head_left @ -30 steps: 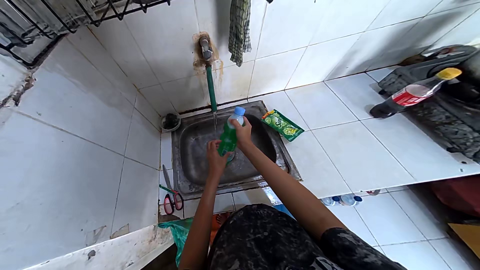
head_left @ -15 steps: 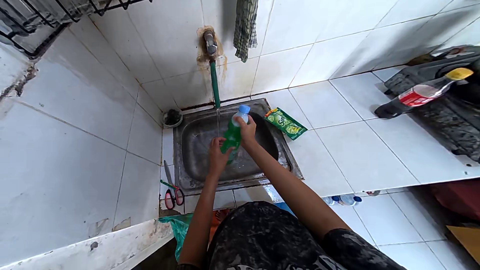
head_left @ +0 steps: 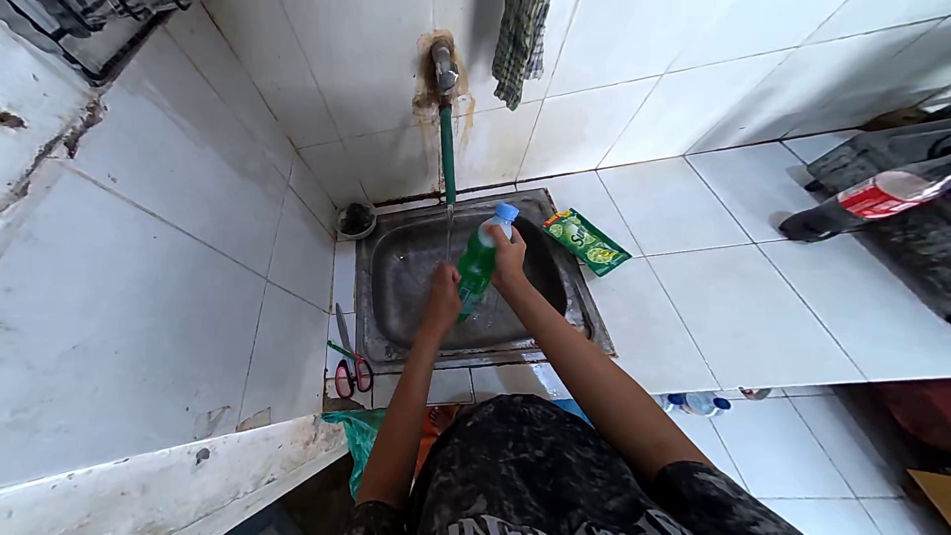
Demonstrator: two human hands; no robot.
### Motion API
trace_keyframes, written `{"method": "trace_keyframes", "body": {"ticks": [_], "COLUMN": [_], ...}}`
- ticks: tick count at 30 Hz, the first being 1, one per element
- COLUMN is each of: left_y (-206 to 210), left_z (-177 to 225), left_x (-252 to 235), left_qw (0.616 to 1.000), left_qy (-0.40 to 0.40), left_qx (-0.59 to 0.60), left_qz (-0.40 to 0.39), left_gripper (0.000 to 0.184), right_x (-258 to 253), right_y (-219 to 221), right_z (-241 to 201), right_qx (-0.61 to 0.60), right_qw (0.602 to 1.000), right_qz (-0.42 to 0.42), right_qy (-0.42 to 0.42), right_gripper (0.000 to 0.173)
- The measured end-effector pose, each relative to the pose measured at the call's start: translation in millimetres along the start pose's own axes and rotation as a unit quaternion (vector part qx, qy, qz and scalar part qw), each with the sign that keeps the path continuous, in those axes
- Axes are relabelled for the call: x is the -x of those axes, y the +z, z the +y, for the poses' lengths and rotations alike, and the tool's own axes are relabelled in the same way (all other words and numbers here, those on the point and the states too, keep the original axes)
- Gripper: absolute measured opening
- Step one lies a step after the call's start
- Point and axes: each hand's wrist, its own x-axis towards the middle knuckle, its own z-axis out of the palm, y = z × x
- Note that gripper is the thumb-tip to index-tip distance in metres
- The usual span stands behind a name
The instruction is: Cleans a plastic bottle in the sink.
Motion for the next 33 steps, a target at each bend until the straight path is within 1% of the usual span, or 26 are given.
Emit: {"method": "trace_keyframes", "body": {"ticks": [3,6,7,9,12,19,24,26,29,33], "left_y": [6,9,10,11,10,7,-2,-5,-5,-5], "left_z": [-4,-8,-8,-8,-6,-9,-10,-9,-8,3], "left_x": [4,6,6,7,8,6,2,1,-1,-4], "left_qw": [0.999,0.995,0.993,0.989,0.985,0.982,0.985,0.989,0.996,0.997], "left_qy": [0.008,-0.009,-0.015,-0.013,0.001,0.011,-0.003,0.006,0.036,-0.011], "left_qx": [0.018,0.055,0.062,0.069,0.070,0.083,0.108,0.093,0.022,-0.075], "left_qz": [0.029,0.079,0.097,0.132,0.155,0.167,0.137,0.115,0.075,-0.010], "left_gripper": [0.016,0.030,0.032,0.028,0.023,0.017,0.013,0.013,0.019,0.022], "right_x": [-1,-2,-2,-2,-2,-1,1,3,5,6], "right_y": [-1,-3,-4,-5,-4,-4,-4,-4,-3,-2], "right_z": [-1,-3,-4,-4,-4,-4,-6,-7,-8,-7], "right_qx": [-0.002,-0.009,-0.012,-0.016,-0.023,-0.036,-0.031,-0.030,-0.035,-0.037], "right_qw": [1.000,1.000,1.000,1.000,1.000,0.999,0.999,1.000,0.999,0.999], "right_qz": [0.019,0.007,0.001,-0.003,0.004,0.004,-0.004,-0.006,-0.006,0.003], "right_qy": [-0.004,-0.006,-0.008,-0.012,-0.013,-0.008,-0.007,-0.002,0.004,0.013], "right_gripper": [0.033,0.035,0.035,0.035,0.031,0.030,0.030,0.031,0.027,0.028]}}
